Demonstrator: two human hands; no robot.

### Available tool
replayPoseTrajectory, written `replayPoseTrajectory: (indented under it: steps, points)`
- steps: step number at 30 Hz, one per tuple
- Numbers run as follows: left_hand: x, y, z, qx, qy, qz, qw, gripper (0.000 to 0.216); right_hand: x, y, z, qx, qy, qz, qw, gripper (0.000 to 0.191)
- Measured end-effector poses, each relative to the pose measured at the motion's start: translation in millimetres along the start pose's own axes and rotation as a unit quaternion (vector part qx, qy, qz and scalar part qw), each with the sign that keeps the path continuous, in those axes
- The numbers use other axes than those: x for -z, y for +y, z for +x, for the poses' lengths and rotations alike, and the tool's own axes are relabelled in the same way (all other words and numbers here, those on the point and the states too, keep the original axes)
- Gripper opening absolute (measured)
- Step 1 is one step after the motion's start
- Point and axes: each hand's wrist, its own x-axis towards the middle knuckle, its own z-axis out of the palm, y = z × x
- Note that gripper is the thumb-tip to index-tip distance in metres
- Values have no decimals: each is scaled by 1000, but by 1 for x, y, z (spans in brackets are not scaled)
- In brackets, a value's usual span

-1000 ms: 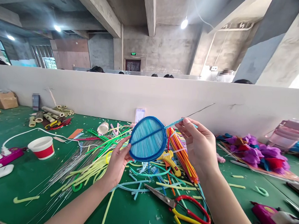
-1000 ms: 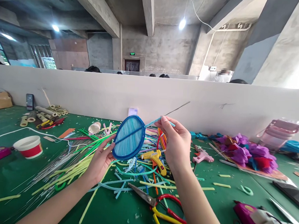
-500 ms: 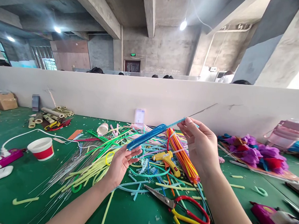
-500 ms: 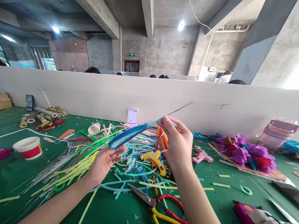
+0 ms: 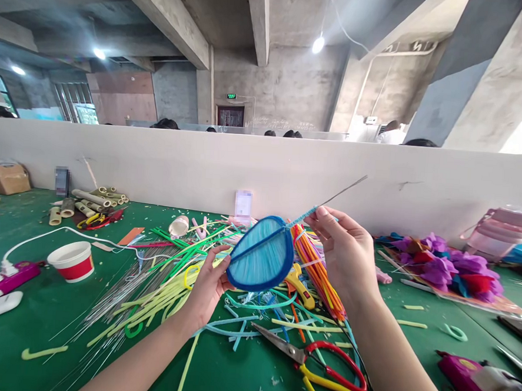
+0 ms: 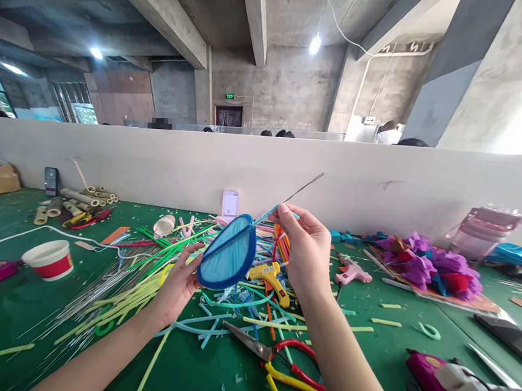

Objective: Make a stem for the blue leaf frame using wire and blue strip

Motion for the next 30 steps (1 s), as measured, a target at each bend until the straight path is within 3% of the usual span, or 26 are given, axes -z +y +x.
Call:
replayPoseTrajectory:
  steps: [12,19,25,30]
  points:
    - [4,-1,5,21,14,-55,998,35,1,1,2,-15,-15,25,999,18]
    - [5,-2,4,72,6,-78,994,23,4,-3,2,-29,-13,37,999,12]
    - [4,-6,5,99,-8,-69,993,29,3,1,2,-30,-25,44,998,15]
    - [6,-5,6,69,-6,-44,997,36,1,5,1,-29,-37,55,997,16]
